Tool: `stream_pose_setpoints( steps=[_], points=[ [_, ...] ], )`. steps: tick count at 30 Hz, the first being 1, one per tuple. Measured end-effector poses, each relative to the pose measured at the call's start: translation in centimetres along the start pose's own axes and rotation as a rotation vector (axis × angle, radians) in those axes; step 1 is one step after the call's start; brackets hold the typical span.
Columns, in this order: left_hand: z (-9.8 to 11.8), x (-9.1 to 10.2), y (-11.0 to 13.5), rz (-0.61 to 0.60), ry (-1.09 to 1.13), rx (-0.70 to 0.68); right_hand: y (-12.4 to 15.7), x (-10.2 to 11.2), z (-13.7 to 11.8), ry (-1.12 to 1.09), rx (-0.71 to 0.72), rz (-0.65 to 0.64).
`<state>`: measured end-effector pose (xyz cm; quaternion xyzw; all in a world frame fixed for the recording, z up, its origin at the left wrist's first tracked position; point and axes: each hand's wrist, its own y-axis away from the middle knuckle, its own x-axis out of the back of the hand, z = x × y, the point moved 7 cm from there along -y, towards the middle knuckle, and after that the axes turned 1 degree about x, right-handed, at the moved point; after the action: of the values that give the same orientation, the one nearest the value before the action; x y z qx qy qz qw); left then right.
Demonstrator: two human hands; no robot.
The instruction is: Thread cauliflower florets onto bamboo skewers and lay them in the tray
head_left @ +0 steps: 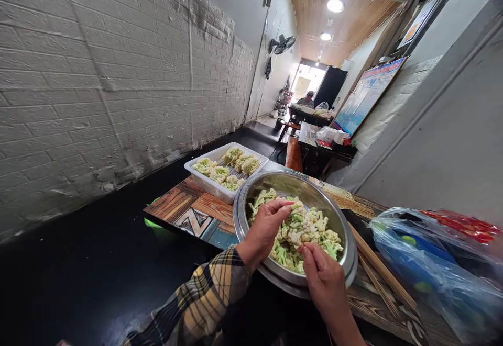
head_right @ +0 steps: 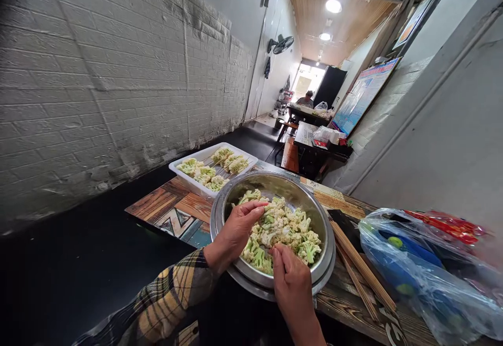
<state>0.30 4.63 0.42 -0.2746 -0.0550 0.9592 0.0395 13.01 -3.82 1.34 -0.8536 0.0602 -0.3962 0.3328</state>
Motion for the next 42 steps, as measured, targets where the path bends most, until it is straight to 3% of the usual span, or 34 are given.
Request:
stream_pose_setpoints(
  steps=[12,17,21,26,31,33,37,39,42],
  points=[
    [0.0,-0.3,0.4,-0.002,-0.003,0.004,-0.2,-0.4,0.5,-0.036,-0.041,-0.071],
    [0.0,-0.2,0.2,-0.109,0.116,0.094,-0.6,-0.4,1.1,-0.228,-0.164,-0.136],
    [1.3,1.5,0.0,-0.068,0.088,0.099,-0.8,-0.7,2.3,-0.475,-0.306,-0.156],
    [4.3,5.2,0.7,0.034,-0.088,0.000,-1.8,-0.3,2.6,-0.656,-0.344,-0.211],
    [6.4,11.2,2.9,0.249,-0.131,-0.135,-2.6,1.0,3.4,-0.560,-0.391,-0.251],
    [5.8,14.2,3.7,0.357,-0.163,-0.162,-3.3,1.5,3.8,-0.469,-0.357,-0.220],
    [2.1,19.4,4.4,0.494,-0.368,-0.049,-6.5,2.8,2.8,-0.269,-0.167,-0.095],
    [0.5,20.8,4.1,0.482,-0.519,-0.016,-8.5,3.2,1.3,-0.188,-0.003,-0.057],
    [-0.2,21.2,3.2,0.416,-0.774,-0.058,-11.4,2.1,-0.8,-0.118,0.203,-0.103]
  ],
)
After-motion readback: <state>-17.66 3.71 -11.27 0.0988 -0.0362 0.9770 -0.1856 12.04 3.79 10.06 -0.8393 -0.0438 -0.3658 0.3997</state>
